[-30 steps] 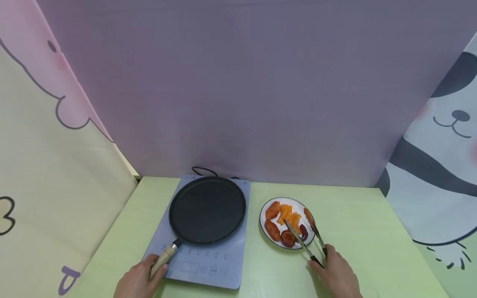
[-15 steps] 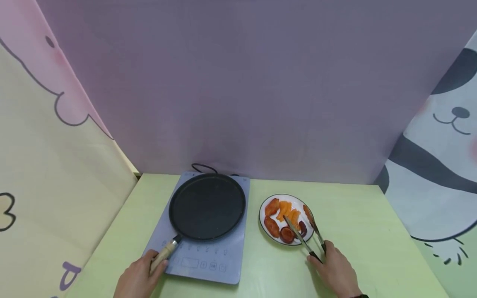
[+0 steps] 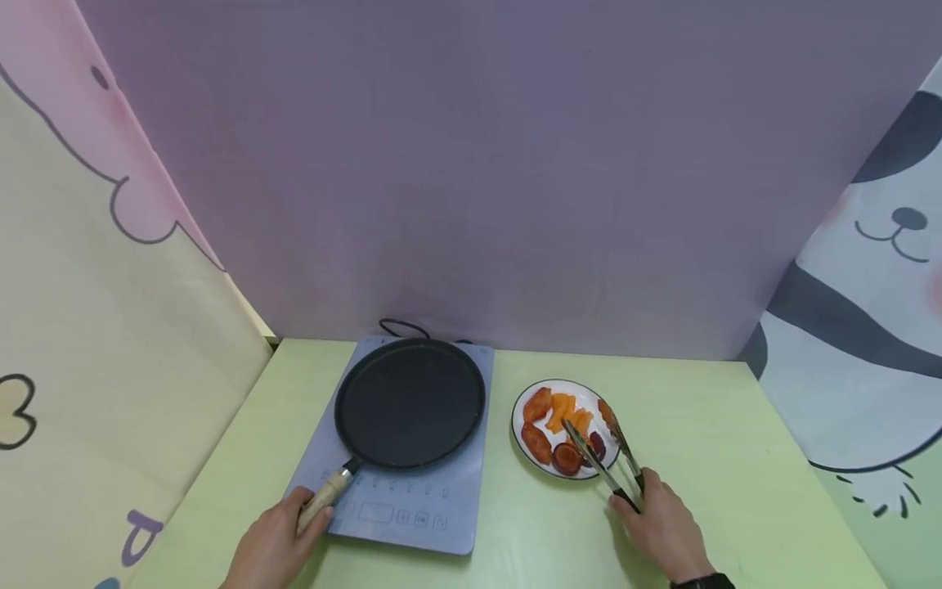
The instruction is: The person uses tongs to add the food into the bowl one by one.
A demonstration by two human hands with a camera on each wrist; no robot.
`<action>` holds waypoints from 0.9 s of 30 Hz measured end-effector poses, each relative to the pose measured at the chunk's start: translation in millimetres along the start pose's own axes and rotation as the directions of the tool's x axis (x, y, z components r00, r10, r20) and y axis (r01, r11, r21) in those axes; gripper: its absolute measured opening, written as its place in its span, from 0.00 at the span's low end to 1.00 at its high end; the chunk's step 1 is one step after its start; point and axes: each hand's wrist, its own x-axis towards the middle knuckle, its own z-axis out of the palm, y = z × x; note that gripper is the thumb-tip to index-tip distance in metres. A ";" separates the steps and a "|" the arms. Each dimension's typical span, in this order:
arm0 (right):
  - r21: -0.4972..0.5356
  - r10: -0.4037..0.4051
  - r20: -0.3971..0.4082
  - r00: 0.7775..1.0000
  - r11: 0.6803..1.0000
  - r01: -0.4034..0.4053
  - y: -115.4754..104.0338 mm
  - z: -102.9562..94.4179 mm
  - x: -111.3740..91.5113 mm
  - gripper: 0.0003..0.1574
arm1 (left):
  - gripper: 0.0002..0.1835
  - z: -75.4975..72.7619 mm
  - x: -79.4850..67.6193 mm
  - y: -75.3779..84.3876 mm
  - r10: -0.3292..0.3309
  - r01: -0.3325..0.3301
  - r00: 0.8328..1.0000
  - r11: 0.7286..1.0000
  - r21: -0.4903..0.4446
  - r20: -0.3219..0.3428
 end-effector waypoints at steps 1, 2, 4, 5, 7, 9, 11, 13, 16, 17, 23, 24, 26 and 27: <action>0.000 -0.007 -0.009 1.000 1.000 0.007 -0.1 -1.0 0.2 0.52 | 0.13 0.2 0.1 -0.1 0.006 -0.006 1.000 1.000 -0.001 -0.005; 0.000 -0.012 -0.020 1.000 1.000 0.012 -0.3 -2.1 0.4 0.51 | 0.13 0.1 0.2 -0.1 0.014 -0.014 1.000 1.000 -0.002 -0.011; -0.001 -0.028 -0.041 0.999 1.000 0.028 -1.1 -4.2 0.6 0.50 | 0.13 0.2 0.4 -0.1 0.021 -0.021 1.000 1.000 -0.006 -0.016; -0.001 -0.039 -0.051 0.998 0.999 0.039 -1.6 -5.2 0.7 0.50 | 0.13 0.2 0.5 -0.2 0.022 -0.022 1.000 1.000 -0.007 -0.017; -0.001 -0.050 -0.066 0.997 0.999 0.051 -3.1 -6.5 0.4 0.49 | 0.13 -0.1 0.6 -0.4 0.023 -0.023 1.000 1.000 -0.009 -0.014; 0.000 -0.056 -0.072 0.996 0.998 0.056 -4.8 -7.4 -0.1 0.49 | 0.13 -0.1 0.4 -0.8 0.019 -0.019 1.000 1.000 -0.009 -0.006; 0.002 -0.061 -0.074 0.995 0.998 0.062 -7.1 -7.7 -0.7 0.49 | 0.12 -0.4 -0.1 -1.2 0.021 -0.021 1.000 1.000 -0.003 -0.003; 0.004 -0.075 -0.084 0.994 0.997 0.076 -9.2 -7.3 -0.7 0.49 | 0.12 -1.3 -0.6 -0.9 0.027 -0.027 1.000 1.000 -0.003 -0.003; 0.000 -0.118 -0.121 0.986 0.993 0.118 -10.9 -5.7 -0.4 0.48 | 0.12 -2.2 -0.5 -0.3 0.031 -0.031 0.999 1.000 -0.002 -0.005; -0.002 -0.134 -0.139 0.981 0.991 0.135 -10.7 -5.2 -0.3 0.46 | 0.12 -2.3 -0.5 -0.1 0.033 -0.033 0.999 0.999 -0.003 -0.006; -0.027 -0.184 -0.203 0.962 0.983 0.182 -7.1 -4.9 -0.3 0.38 | 0.12 -1.9 -0.3 0.2 0.037 -0.037 0.999 0.999 -0.002 -0.003; -0.032 -0.184 -0.202 0.962 0.983 0.181 -6.7 -5.5 -0.5 0.39 | 0.12 -1.7 -0.4 0.1 0.038 -0.038 0.999 0.999 -0.002 -0.002; -0.042 -0.182 -0.197 0.963 0.983 0.177 -5.9 -7.1 -1.0 0.41 | 0.12 -1.4 -0.5 -0.2 0.036 -0.036 0.999 0.999 -0.002 0.000; -0.046 -0.179 -0.192 0.965 0.984 0.173 -5.7 -7.8 -1.4 0.42 | 0.12 -1.1 -0.5 -0.3 0.033 -0.033 0.999 0.999 -0.002 0.002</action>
